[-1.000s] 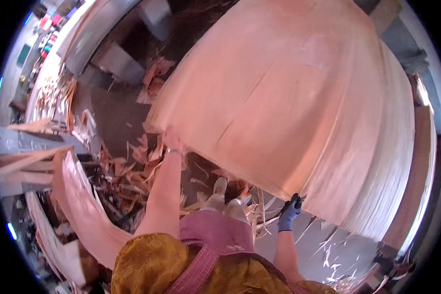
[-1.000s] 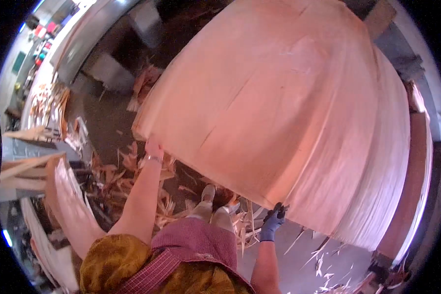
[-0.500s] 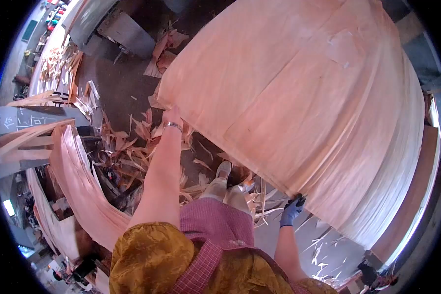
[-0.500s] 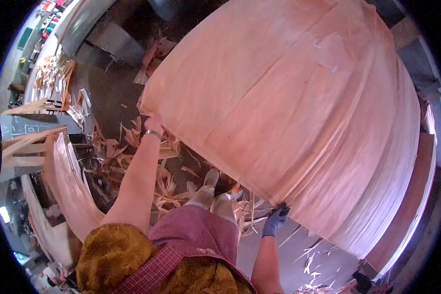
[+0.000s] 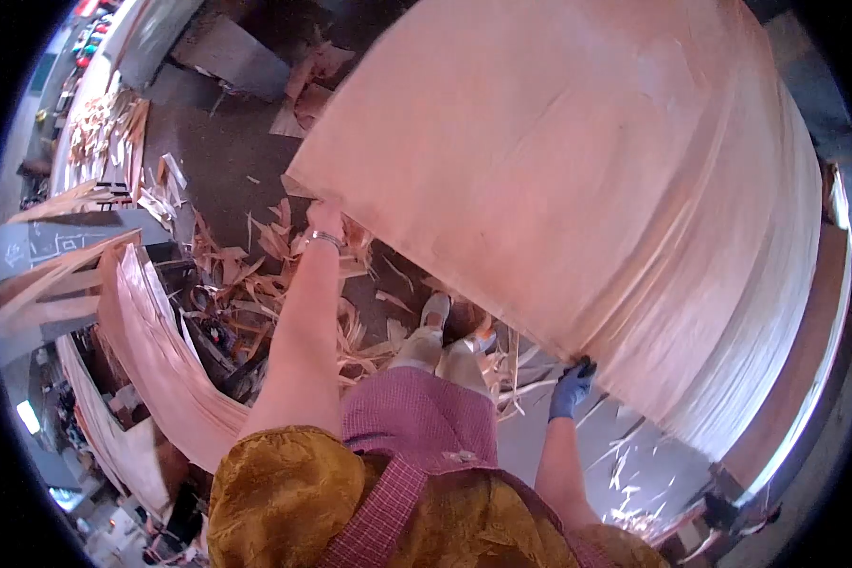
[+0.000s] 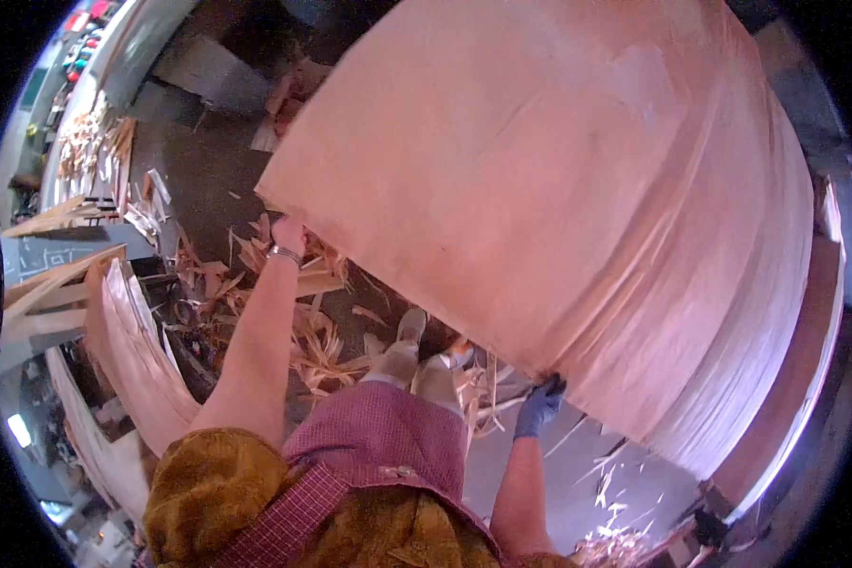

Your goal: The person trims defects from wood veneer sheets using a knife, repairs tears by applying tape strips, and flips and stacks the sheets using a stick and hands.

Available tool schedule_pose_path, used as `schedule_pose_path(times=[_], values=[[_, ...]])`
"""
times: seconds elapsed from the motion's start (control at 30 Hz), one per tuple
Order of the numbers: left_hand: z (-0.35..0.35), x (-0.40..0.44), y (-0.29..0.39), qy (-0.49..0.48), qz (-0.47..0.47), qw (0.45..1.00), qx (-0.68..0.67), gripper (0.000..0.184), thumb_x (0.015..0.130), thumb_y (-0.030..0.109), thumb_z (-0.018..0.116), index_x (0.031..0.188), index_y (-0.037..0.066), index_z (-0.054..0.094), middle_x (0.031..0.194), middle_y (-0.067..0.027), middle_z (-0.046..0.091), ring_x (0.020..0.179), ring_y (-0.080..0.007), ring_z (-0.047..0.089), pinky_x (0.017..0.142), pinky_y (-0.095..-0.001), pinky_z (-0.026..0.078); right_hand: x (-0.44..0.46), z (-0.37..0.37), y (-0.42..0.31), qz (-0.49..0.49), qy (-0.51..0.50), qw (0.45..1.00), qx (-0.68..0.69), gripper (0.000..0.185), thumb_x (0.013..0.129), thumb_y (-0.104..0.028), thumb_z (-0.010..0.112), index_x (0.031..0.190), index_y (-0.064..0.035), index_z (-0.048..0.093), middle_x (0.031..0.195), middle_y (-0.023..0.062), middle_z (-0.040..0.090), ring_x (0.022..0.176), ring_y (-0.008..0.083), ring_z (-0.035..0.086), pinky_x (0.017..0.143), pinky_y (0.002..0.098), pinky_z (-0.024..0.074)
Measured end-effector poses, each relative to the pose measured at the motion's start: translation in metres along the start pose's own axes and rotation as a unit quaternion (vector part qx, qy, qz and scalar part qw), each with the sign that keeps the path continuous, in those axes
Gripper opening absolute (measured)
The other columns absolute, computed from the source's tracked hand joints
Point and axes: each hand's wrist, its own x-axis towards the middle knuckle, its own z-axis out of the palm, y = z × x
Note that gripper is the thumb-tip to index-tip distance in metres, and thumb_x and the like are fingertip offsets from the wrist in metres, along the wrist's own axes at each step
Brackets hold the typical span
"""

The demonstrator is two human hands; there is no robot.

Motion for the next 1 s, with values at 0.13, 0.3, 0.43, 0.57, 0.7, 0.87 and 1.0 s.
schedule_pose_path(times=[0.13,0.3,0.43,0.57,0.7,0.87,1.0], values=[[-0.006,0.003,0.007,-0.054,-0.03,0.998,-0.033,0.015,0.083,0.015,0.072,0.081,0.008,0.059,0.066,-0.0027,0.058,0.047,-0.0144,0.051,0.041,-0.0264,0.043,0.008,0.001,0.01,-0.044,0.028,0.988,-0.146,0.029,0.101,-0.025,0.047,0.113,-0.001,0.058,0.105,0.0149,0.066,0.096,0.0263,0.061,0.088,0.0353,0.0466],[-0.003,-0.001,0.017,-0.019,-0.059,0.998,0.013,0.012,0.082,0.011,0.072,0.083,0.008,0.06,0.071,-0.0041,0.062,0.051,-0.015,0.056,0.044,-0.0244,0.047,0.015,0.001,0.012,0.002,0.039,0.992,-0.116,0.029,0.099,-0.03,0.052,0.109,-0.0029,0.058,0.103,0.0154,0.066,0.09,0.0285,0.063,0.08,0.0382,0.0494],[-0.007,0.01,0.011,-0.056,-0.028,0.997,0.038,0.012,0.082,0.009,0.073,0.084,0.008,0.061,0.072,-0.0039,0.063,0.052,-0.014,0.057,0.042,-0.024,0.046,0.007,0.004,-0.013,0.045,0.026,0.997,-0.063,0.029,0.099,-0.031,0.052,0.104,-0.0032,0.058,0.096,0.0155,0.065,0.079,0.0266,0.062,0.07,0.0389,0.05],[-0.007,0.04,-0.004,-0.021,-0.071,0.997,0.038,0.012,0.083,0.014,0.073,0.081,0.008,0.062,0.073,-0.0033,0.062,0.053,-0.0134,0.057,0.042,-0.0255,0.046,-0.009,0.007,-0.044,0.067,0.023,0.992,-0.101,0.029,0.1,-0.033,0.052,0.103,-0.0042,0.057,0.092,0.014,0.065,0.076,0.0238,0.062,0.066,0.0393,0.0492],[-0.018,0.037,-0.012,-0.024,-0.007,1.0,-0.018,0.016,0.084,0.02,0.072,0.084,0.007,0.063,0.075,-0.0042,0.063,0.061,-0.0144,0.06,0.046,-0.0262,0.05,-0.013,-0.003,-0.039,0.011,0.001,0.991,-0.132,0.032,0.101,-0.033,0.05,0.114,-0.0039,0.056,0.101,0.0173,0.065,0.088,0.0262,0.063,0.076,0.0397,0.0492],[-0.002,-0.081,-0.01,0.044,0.397,0.763,0.508,0.051,0.092,0.028,0.057,0.135,0.005,0.045,0.135,-0.0207,0.044,0.122,-0.0412,0.039,0.1,-0.0517,0.028,-0.106,-0.038,-0.022,-0.016,-0.01,0.992,-0.128,0.04,0.1,-0.032,0.051,0.119,0.0026,0.057,0.106,0.021,0.064,0.089,0.0304,0.06,0.082,0.0386,0.0474],[0.028,-0.172,-0.03,-0.16,0.513,0.605,0.587,0.062,0.086,0.025,0.058,0.142,0.009,0.038,0.148,-0.0216,0.037,0.136,-0.039,0.035,0.112,-0.0583,0.021,-0.169,-0.036,0.023,-0.01,0.042,0.997,-0.071,0.033,0.096,-0.031,0.058,0.093,0.0015,0.063,0.076,0.019,0.063,0.065,0.026,0.057,0.061,0.0425,0.0443]])
